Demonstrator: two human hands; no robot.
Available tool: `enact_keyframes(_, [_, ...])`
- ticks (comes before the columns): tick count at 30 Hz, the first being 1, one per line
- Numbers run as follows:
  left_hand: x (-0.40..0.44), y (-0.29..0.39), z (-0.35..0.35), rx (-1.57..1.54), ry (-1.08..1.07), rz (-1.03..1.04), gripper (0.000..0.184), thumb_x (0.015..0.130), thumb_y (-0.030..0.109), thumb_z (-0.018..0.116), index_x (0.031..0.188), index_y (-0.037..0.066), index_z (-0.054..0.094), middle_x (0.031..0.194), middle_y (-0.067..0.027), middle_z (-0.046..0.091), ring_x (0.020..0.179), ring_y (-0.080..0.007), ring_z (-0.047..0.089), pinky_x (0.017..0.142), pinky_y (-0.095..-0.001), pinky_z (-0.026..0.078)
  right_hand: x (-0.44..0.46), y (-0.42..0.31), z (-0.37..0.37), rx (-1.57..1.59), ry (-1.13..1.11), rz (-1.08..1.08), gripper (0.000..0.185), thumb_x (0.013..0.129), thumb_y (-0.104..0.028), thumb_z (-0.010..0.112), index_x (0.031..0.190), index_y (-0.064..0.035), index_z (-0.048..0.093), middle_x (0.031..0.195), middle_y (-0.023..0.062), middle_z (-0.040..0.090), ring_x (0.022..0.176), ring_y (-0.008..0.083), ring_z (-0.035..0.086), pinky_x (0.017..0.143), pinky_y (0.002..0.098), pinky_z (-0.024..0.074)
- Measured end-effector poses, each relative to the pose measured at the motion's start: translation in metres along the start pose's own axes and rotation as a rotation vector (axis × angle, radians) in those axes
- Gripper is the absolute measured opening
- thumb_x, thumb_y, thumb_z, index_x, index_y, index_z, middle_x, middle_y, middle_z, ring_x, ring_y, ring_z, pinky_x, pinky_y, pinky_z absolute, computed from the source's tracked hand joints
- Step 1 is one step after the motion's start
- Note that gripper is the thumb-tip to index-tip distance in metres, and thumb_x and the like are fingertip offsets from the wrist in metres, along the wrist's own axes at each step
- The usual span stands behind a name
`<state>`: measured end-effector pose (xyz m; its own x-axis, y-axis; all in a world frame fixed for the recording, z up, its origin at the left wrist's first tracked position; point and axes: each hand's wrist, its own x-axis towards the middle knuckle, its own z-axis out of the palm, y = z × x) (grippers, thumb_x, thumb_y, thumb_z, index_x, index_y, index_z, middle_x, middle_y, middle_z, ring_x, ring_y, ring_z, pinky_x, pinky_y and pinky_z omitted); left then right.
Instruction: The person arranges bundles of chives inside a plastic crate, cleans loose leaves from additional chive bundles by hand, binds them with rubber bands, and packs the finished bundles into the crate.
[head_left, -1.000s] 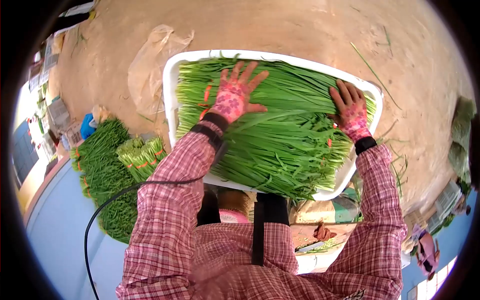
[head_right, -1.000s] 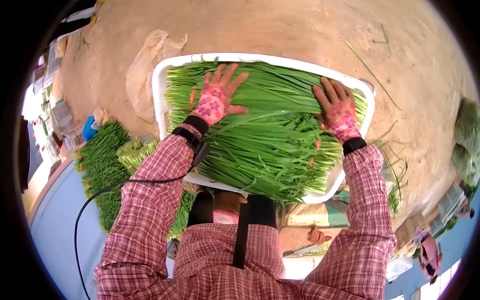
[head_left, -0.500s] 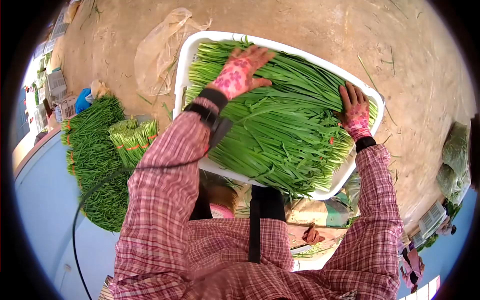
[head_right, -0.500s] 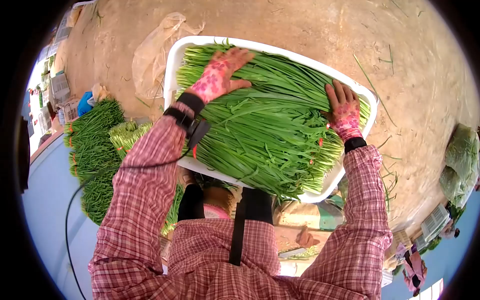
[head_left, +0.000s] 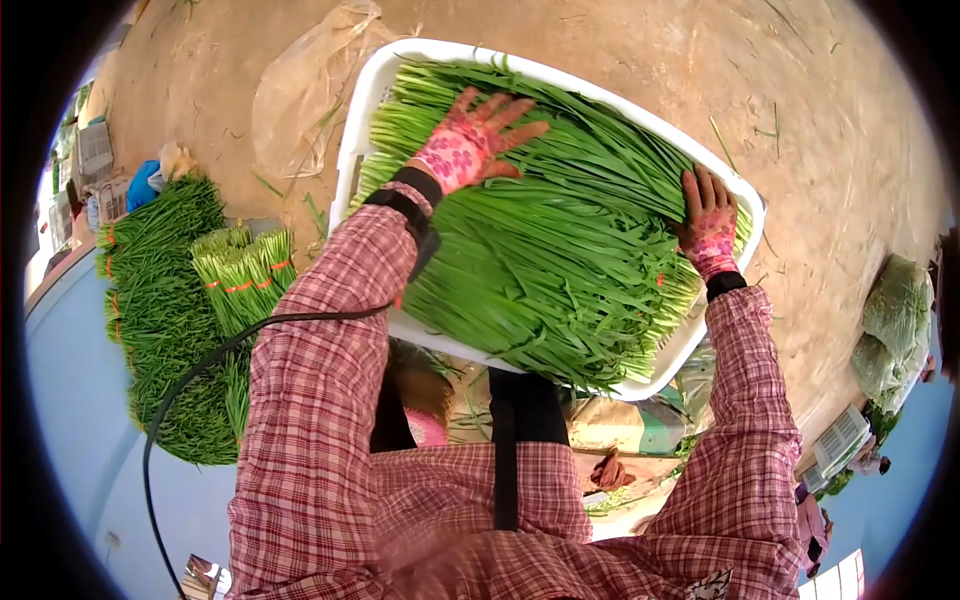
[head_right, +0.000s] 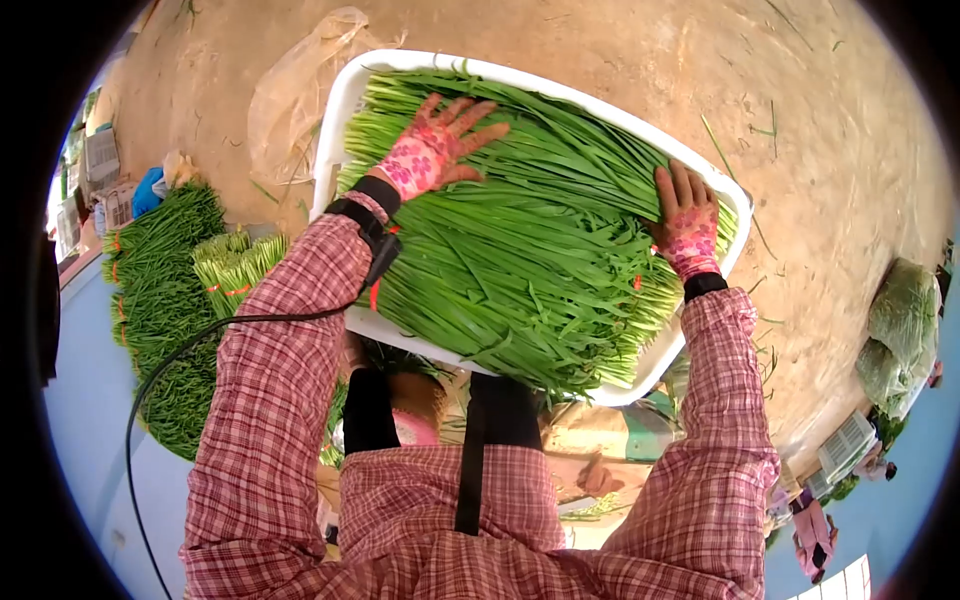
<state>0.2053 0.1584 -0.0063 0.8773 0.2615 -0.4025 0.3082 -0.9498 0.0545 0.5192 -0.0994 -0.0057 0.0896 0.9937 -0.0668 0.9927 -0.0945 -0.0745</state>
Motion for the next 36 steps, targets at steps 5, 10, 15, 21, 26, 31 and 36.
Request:
enact_keyframes(5, [-0.1,-0.062,0.005,0.028,0.006,-0.279,0.077,0.09,0.051,0.062,0.155,0.03,0.028,0.161,-0.0054,0.027,0.149,-0.0314,0.022,0.119,-0.0578,0.015,0.0,-0.001,-0.008,0.005,-0.094,0.015,0.096,0.064,-0.028,0.088,0.146,-0.0125,0.042,0.149,0.0147,0.042,0.135,0.0371,0.042,0.109,0.0507,0.0361])
enact_keyframes(10, [-0.198,-0.061,0.025,-0.072,0.338,-0.504,0.069,0.092,0.047,0.061,0.149,0.014,0.042,0.155,-0.0135,0.036,0.143,-0.0351,0.032,0.114,-0.058,0.023,0.018,-0.025,-0.063,0.006,-0.231,0.058,0.09,0.073,-0.028,0.084,0.15,-0.016,0.038,0.152,0.0147,0.04,0.139,0.037,0.039,0.111,0.0508,0.0354])
enact_keyframes(15, [-0.245,0.022,0.043,-0.181,0.292,-0.455,0.069,0.091,0.044,0.063,0.15,0.013,0.041,0.158,-0.0145,0.031,0.147,-0.0352,0.026,0.116,-0.0563,0.02,0.071,-0.122,-0.078,0.048,0.014,-0.041,0.089,0.075,-0.04,0.081,0.149,-0.0125,0.039,0.152,0.0192,0.039,0.139,0.0397,0.038,0.113,0.0524,0.0335])
enact_keyframes(21, [-0.305,0.111,0.083,0.147,0.124,-0.517,0.075,0.087,0.049,0.065,0.15,0.015,0.041,0.161,-0.0141,0.027,0.15,-0.0359,0.02,0.118,-0.0582,0.012,0.161,-0.185,-0.001,0.127,0.049,-0.211,0.077,0.087,-0.036,0.07,0.152,-0.0125,0.036,0.154,0.0193,0.037,0.143,0.0404,0.032,0.118,0.0506,0.0255])
enact_keyframes(26, [-0.379,0.145,0.153,-0.614,0.302,-0.728,0.068,0.09,0.048,0.064,0.146,0.014,0.046,0.161,-0.0145,0.026,0.15,-0.0358,0.02,0.12,-0.0551,0.011,0.17,-0.182,0.035,-0.498,-0.189,-0.092,0.069,0.096,-0.049,0.054,0.155,-0.0209,0.031,0.162,0.0028,0.028,0.149,0.0375,0.02,0.12,0.0515,0.0196])
enact_keyframes(31, [-0.487,0.109,0.21,-0.699,0.444,-1.032,0.054,0.09,0.046,0.063,0.131,0.01,0.06,0.15,-0.0125,0.046,0.143,-0.0342,0.034,0.116,-0.0555,0.023,0.17,-0.22,-0.019,-0.123,-0.05,-0.191,0.068,0.094,-0.033,0.063,0.152,-0.0113,0.035,0.156,0.017,0.035,0.145,0.0357,0.029,0.118,0.0482,0.0267])
enact_keyframes(36, [-0.589,0.025,0.252,-0.911,0.209,-1.334,0.044,0.088,0.041,0.066,0.124,0.015,0.065,0.13,-0.0117,0.062,0.133,-0.0331,0.047,0.111,-0.0515,0.031,0.109,-0.39,-0.038,0.657,-0.093,-0.171,0.064,0.078,0.011,0.068,0.139,-0.001,0.05,0.141,0.0167,0.054,0.133,0.0311,0.05,0.114,0.0404,0.0387])
